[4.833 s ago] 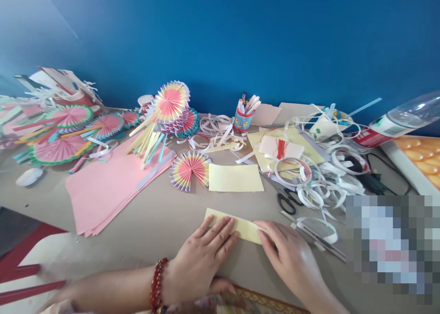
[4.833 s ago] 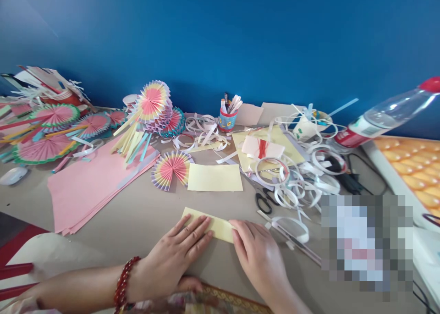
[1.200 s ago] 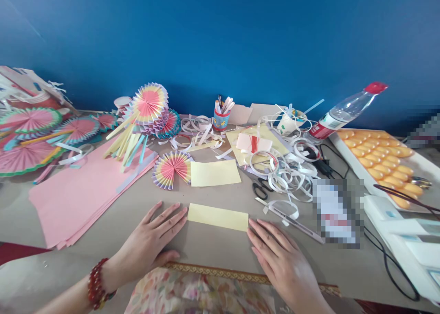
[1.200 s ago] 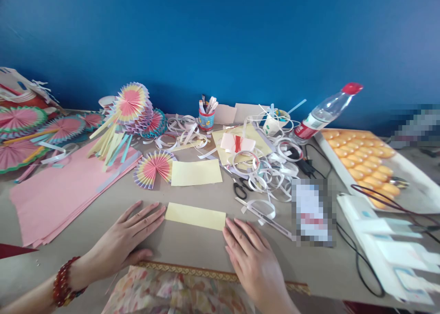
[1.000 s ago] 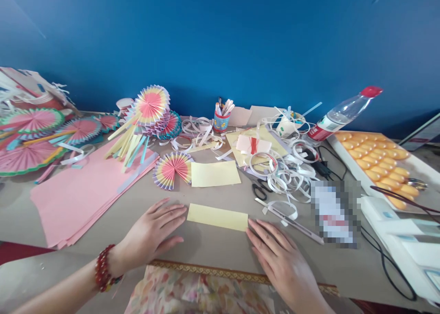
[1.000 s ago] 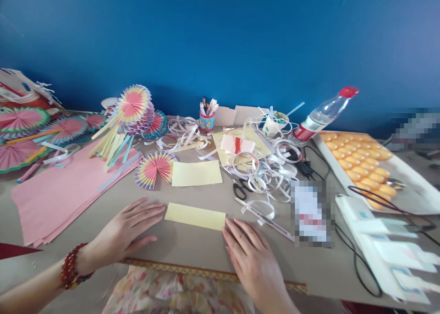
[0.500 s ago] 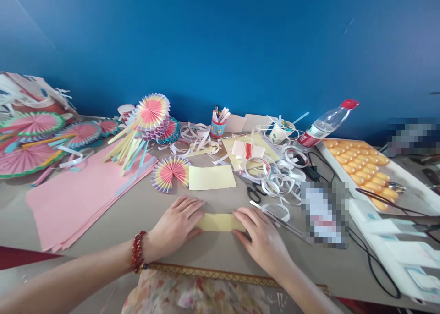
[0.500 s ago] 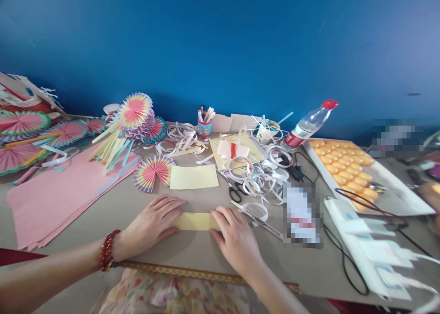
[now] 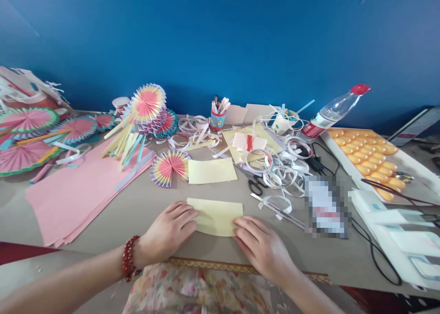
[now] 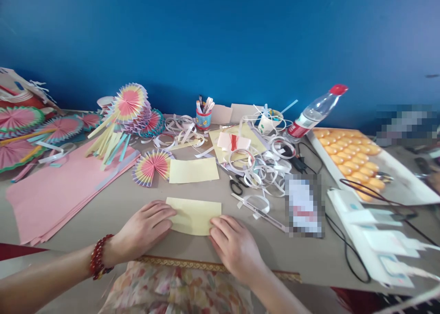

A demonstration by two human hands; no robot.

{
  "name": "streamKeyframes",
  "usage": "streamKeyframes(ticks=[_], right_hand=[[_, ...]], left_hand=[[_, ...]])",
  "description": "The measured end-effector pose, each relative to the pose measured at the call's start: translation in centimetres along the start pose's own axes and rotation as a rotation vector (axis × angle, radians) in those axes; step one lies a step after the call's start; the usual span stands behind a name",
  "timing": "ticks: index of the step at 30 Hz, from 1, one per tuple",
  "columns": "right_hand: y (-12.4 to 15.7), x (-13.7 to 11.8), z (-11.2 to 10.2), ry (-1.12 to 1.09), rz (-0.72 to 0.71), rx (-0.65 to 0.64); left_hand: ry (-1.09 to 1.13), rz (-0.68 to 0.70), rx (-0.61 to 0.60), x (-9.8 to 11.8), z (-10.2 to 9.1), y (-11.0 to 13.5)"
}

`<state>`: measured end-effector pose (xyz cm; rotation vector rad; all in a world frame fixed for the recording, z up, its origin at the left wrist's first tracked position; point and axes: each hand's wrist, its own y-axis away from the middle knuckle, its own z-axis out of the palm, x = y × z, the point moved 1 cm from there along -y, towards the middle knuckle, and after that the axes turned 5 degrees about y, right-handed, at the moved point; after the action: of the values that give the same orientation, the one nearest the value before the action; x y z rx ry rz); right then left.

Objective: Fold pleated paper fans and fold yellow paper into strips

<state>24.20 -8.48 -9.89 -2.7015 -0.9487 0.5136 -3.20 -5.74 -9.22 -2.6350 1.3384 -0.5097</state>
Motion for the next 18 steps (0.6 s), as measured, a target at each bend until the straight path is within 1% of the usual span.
streamKeyframes(ticks=[4,10,14,18], right_hand=[[-0.4,0.2,-0.3,-0.034,0.029,0.036],[-1.1,0.2,-0.4,-0.14,0.12,0.049],[-1.3,0.3,-0.1,-0.171,0.217,0.05],[-1.4,0.5,0.4,-0.167,0.258,0.033]], left_hand=[[0.091,-0.088,0.008,-0.1,-0.3,0.1],[0.22,-0.289,-0.001,-0.5,-0.2,0.1],[0.221,-0.346,0.024,-0.5,0.1,-0.1],[0.193,-0.365,0.038,-0.5,0.4,-0.3]])
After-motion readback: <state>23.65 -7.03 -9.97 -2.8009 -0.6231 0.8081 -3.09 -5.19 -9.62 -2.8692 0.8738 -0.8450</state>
